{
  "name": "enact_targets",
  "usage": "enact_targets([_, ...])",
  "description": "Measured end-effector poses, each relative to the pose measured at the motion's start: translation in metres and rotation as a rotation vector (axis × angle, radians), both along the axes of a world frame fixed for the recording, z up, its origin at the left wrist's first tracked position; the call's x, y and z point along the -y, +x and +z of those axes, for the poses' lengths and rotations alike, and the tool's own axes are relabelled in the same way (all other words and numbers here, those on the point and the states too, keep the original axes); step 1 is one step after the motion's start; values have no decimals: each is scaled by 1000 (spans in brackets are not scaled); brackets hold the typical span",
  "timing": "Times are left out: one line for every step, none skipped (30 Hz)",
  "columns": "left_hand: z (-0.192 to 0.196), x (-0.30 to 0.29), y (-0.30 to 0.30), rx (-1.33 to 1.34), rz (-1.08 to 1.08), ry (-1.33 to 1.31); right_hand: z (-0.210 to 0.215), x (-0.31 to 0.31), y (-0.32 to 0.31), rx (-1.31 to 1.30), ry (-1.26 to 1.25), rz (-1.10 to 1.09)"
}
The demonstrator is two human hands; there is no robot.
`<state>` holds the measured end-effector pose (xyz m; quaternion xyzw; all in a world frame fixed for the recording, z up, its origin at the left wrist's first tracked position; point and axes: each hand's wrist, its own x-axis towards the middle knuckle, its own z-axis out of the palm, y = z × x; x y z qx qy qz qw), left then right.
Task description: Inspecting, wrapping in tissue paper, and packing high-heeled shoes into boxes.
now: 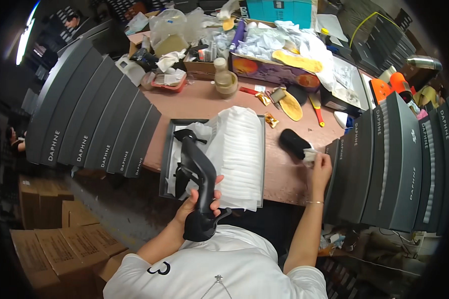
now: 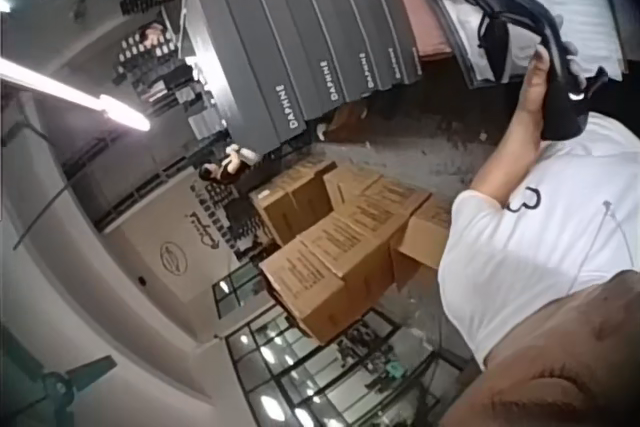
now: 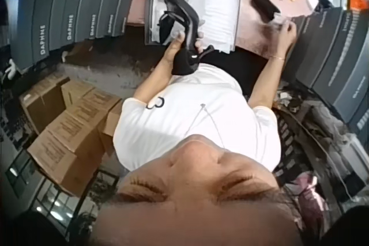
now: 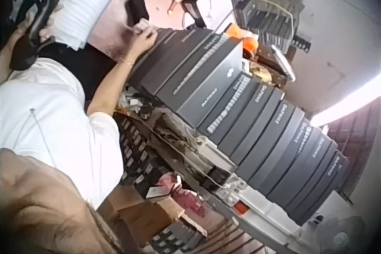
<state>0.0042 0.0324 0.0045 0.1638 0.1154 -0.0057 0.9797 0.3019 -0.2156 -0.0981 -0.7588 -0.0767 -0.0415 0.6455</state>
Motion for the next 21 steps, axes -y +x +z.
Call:
enact_targets([0, 1, 0, -14, 16, -37, 19, -2, -4, -34, 29, 17])
enact_targets([0, 2, 0, -23, 27, -78, 35, -1, -6, -64, 54, 30])
enact_targets([0, 3, 1, -11, 25, -102, 51, -2, -11, -44, 76, 36])
enact_targets([1, 4, 0, -1, 25, -125, 65, -7, -15, -25, 99, 43])
enact_targets([1, 5, 0, 8, 25, -149, 73, -10, -16, -7, 121, 51])
enact_targets([2, 5, 1, 33, 12, -177, 73, -10, -11, -19, 67, 90])
enact_targets([3, 6, 2, 54, 1, -205, 71, -12, -6, -36, 12, 130])
enact_targets([4, 6, 2, 75, -9, -233, 67, -14, 1, -53, -43, 171])
enact_targets([5, 6, 3, 88, -26, -248, 48, -9, 15, -63, -74, 191])
enact_targets([5, 6, 4, 109, -33, -263, 46, -14, 22, -29, -112, 195])
enact_targets([4, 5, 6, 129, -39, -279, 49, -15, 29, -33, -111, 205])
enact_targets([3, 5, 5, 145, -35, -295, 55, -21, 33, -42, -110, 222])
enact_targets([2, 5, 5, 172, -50, -341, 64, -29, 36, -14, 4, 260])
enact_targets([1, 4, 6, 200, -65, -386, 72, -38, 40, 15, 118, 297])
enact_targets([1, 3, 7, 229, -81, -429, 70, -38, 49, -15, 155, 345])
enact_targets([0, 3, 8, 245, -95, -431, 69, -42, 55, 19, 111, 329])
enact_targets([-1, 2, 9, 261, -110, -433, 65, -47, 60, 52, 68, 313])
enact_targets([-2, 3, 10, 276, -126, -439, 63, -51, 66, 84, 20, 295])
enact_targets([0, 4, 10, 259, -122, -402, 64, -50, 75, -86, -87, 358])
enact_targets([4, 4, 9, 242, -120, -366, 62, -53, 78, -112, 93, 361])
enact_targets([5, 4, 9, 233, -117, -331, 75, -67, 73, -130, 268, 365])
